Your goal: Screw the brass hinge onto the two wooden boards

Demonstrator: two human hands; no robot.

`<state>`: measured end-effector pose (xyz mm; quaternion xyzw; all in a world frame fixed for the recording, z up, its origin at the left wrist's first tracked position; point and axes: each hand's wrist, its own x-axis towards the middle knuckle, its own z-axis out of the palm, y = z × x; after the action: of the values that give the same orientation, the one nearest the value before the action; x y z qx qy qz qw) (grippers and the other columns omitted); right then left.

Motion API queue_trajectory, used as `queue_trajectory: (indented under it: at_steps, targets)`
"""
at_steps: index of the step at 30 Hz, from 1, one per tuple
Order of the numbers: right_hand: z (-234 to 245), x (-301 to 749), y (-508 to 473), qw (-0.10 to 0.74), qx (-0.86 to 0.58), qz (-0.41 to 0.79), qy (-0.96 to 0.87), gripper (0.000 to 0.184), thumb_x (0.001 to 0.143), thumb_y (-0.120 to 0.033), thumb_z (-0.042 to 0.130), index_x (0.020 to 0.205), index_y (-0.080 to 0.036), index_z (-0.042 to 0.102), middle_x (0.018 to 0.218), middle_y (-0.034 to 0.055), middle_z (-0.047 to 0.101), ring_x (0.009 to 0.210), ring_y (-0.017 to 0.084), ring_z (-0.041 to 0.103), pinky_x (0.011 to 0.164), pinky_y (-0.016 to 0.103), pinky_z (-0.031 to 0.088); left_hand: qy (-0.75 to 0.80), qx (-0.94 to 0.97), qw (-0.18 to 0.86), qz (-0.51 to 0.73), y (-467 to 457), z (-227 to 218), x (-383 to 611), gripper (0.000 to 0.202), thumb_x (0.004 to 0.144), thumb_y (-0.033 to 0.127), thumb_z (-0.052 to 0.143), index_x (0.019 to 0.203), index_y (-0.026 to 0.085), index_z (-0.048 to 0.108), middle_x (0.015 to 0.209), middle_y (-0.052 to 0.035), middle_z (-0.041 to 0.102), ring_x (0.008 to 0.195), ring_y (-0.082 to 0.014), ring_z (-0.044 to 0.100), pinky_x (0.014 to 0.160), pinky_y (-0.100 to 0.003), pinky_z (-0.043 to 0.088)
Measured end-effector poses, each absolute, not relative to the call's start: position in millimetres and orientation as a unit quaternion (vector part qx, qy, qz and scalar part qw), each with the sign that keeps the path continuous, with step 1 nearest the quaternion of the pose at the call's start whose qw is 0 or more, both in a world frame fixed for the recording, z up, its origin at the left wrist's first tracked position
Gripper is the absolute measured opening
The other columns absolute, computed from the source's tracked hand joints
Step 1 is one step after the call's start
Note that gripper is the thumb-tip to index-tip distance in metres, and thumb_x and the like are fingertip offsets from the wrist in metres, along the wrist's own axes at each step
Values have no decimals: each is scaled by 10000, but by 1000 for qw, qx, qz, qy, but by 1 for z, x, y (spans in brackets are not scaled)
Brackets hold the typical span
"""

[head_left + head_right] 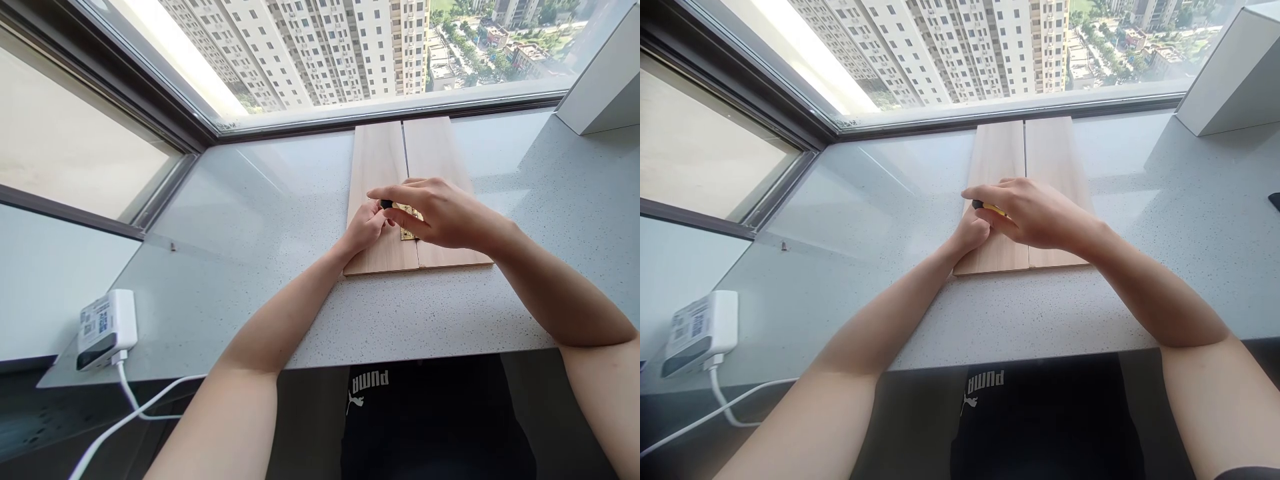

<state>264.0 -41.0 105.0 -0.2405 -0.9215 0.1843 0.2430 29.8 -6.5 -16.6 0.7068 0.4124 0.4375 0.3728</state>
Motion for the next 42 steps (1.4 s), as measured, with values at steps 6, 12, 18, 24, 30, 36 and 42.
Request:
queue_trajectory:
  at_steps: [6, 12, 18, 24, 30, 36, 42]
  targets:
    - [108, 267, -35, 257, -252, 204, -910, 395, 1217, -340, 549, 1473, -183, 806, 1144, 85, 908, 907, 219, 790, 879, 390, 547, 399, 702, 403, 431, -3, -17, 29, 73, 983, 199, 643, 931, 221, 688, 857, -48, 738, 777, -197, 705, 744, -349, 611]
    - [111, 269, -27, 257, -230, 277, -897, 341, 1195, -393, 572, 1351, -203, 808, 1133, 61, 922, 1034, 238, 862, 955, 399, 582, 419, 689, 417, 419, -4, -15, 30, 80, 941, 190, 645, 875, 225, 675, 771, -31, 715, 749, -192, 682, 748, -338, 593]
    - [103, 269, -21, 304, -257, 196, -896, 328, 1197, -387, 584, 1326, -202, 822, 1048, 58, 899, 850, 203, 792, 805, 368, 538, 422, 659, 449, 431, -8, -10, 36, 93, 893, 168, 636, 897, 213, 717, 832, -56, 777, 769, -196, 719, 802, -336, 651]
    - [99, 264, -27, 289, -324, 97, -896, 333, 1224, -442, 623, 1337, -210, 834, 866, 32, 811, 674, 163, 615, 681, 351, 407, 433, 650, 451, 431, -11, -7, 38, 109, 895, 144, 630, 895, 214, 714, 829, -59, 782, 791, -200, 735, 804, -329, 663]
    - [98, 258, -32, 309, -345, 85, -882, 277, 1205, -396, 641, 1284, -208, 828, 916, 45, 838, 711, 177, 670, 699, 351, 443, 436, 638, 430, 467, -7, -12, 37, 100, 895, 151, 639, 931, 224, 698, 866, -52, 784, 759, -189, 716, 757, -345, 649]
    - [103, 262, -30, 288, -281, 157, -902, 215, 1195, -343, 643, 1270, -203, 790, 1052, 69, 871, 896, 217, 787, 811, 374, 570, 471, 623, 307, 544, 0, -15, 25, 128, 1018, 222, 689, 953, 257, 584, 885, -25, 721, 831, -184, 716, 792, -334, 621]
    - [125, 277, -29, 366, -362, 158, -843, 247, 1224, -402, 630, 1407, -280, 743, 1260, 96, 868, 1126, 283, 842, 987, 428, 655, 539, 677, 175, 469, 11, -19, 5, 222, 989, 127, 796, 1124, 260, 680, 1200, -99, 758, 1101, -277, 734, 1009, -454, 629]
